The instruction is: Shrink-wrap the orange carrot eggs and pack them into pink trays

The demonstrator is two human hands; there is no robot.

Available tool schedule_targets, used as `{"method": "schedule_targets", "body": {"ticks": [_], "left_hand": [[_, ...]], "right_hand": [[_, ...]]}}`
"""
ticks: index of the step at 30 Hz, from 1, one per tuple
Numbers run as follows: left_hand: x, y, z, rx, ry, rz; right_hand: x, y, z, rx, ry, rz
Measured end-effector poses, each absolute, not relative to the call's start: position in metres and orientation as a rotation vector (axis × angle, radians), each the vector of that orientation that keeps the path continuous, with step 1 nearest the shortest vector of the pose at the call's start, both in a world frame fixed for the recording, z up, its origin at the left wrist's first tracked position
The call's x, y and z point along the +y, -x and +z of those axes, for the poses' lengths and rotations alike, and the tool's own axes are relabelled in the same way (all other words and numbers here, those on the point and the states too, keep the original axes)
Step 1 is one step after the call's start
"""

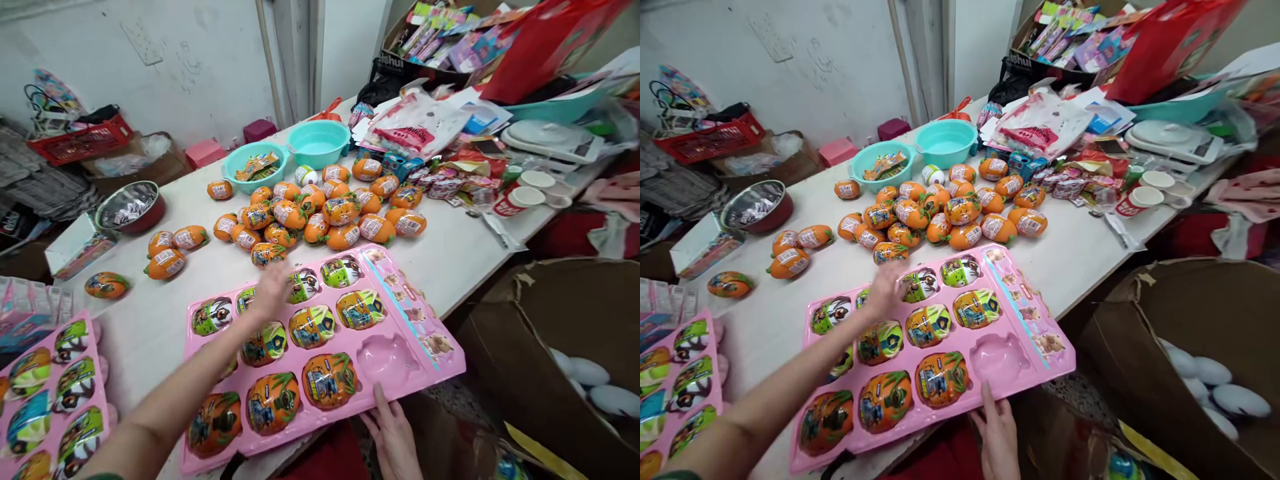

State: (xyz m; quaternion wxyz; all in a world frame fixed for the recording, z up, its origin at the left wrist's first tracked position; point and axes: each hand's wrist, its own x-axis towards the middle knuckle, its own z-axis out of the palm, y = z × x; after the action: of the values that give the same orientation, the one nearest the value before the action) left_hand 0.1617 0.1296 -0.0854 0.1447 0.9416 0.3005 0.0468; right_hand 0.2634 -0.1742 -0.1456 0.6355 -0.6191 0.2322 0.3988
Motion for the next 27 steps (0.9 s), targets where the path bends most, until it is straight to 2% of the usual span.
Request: {"method": "schedule_targets", "body": {"ticks": [4,9,12,14,15,18,21,24,27], "left_hand": [[0.225,-0.171,-0.083,0.959,-2.789,0.012],[0.235,-0.164,-0.080,1.011,-2.785,-0.003],[0.199,-0.163,-0.060,1.167,-2.705,0.232],[0.150,-0.178,-0.052,1.022,-2.526,0.395],[0.119,-0.192,-0.053,0.792,-2.371,0.395],[0.021,-0.243,-0.071,0.383,-2.284,0.265],[-0.044,-0.279,-0.101,0.336,-2.483,0.021],[-0.055,-0.282,-0.118,0.360,-2.666,-0.160],[-0.040,-0.270,-0.116,0.288,-2.715,-0.249]], "right_hand": [[-0.170,-0.294,-0.153,0.553,1.452,0.629],[-0.168,-0.329,-0.154,0.631,1.422,0.561],[-0.172,-0.339,-0.153,0.551,1.453,0.550],[-0.174,-0.341,-0.153,0.501,1.426,0.553],[-0.174,-0.342,-0.153,0.498,1.400,0.555],[-0.173,-0.345,-0.157,0.526,1.350,0.510],[-0.171,-0.346,-0.163,0.514,1.400,0.395],[-0.173,-0.341,-0.163,0.444,1.451,0.354],[-0.178,-0.333,-0.157,0.398,1.468,0.379]]}}
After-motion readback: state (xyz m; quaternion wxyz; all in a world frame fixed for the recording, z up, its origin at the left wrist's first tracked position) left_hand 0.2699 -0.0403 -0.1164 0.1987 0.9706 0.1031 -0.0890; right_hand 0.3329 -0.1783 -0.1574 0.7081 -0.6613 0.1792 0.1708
